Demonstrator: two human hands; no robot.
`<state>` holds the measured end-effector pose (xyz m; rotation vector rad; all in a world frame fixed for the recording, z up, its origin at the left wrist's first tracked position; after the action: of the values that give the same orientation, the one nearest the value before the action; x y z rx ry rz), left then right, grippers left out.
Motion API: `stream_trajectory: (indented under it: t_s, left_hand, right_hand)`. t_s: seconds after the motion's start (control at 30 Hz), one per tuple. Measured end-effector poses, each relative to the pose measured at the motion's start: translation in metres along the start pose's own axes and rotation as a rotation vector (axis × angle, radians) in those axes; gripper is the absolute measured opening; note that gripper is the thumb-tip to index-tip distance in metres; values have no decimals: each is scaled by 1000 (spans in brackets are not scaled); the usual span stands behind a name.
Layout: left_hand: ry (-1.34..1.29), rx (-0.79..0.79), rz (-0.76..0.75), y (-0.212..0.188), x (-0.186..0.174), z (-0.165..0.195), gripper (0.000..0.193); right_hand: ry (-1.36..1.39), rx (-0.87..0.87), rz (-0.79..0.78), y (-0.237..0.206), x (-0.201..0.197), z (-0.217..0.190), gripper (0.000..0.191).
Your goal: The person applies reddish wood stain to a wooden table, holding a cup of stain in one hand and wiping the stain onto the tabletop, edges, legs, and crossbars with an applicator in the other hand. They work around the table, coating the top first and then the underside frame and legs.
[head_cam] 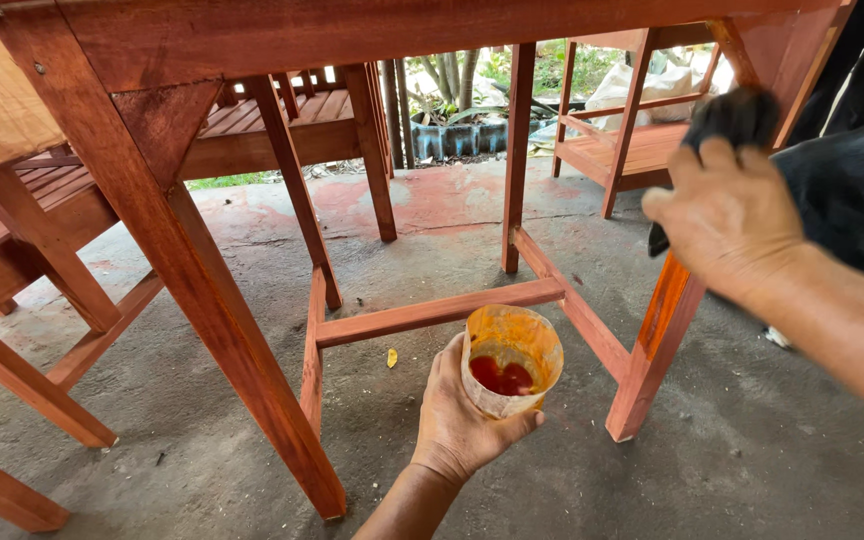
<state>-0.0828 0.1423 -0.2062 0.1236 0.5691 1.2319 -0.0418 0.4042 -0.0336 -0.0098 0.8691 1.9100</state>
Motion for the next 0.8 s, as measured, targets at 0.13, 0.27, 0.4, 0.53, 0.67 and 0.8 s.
stream_trajectory:
  t_s: [0.13, 0.27, 0.4, 0.53, 0.67, 0.8]
  left_hand:
    - [14, -3, -17, 3, 2, -4, 122]
    - [49, 24, -17, 8, 10, -6, 124]
    - [136, 7, -33, 12, 27, -11, 123]
    - [112, -8, -27, 11, 40, -17, 120]
    - [92, -4, -33, 6, 46, -24, 119]
    - [95, -12, -43, 5, 50, -32, 118]
  right_hand:
    - [-26, -19, -45, -24, 24, -44, 10]
    - [40, -52, -119, -66, 60, -98, 8]
    - [136, -98, -202, -107, 97, -149, 5]
    - [273, -118, -206, -145, 128, -194, 6]
    - [429, -117, -266, -172, 149, -230, 4]
    - [653, 35, -281, -169, 154, -232, 10]
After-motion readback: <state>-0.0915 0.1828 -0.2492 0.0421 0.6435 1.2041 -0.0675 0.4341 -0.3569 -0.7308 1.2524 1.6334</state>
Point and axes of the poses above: each hand's wrist, its own y-axis towards the middle knuckle, its own x-axis out of the palm, z = x × y, the point moved 2 cm from there along y, towards the middle knuckle, and after that the axes turned 4 degrees about -y, right-handed, at the moved point
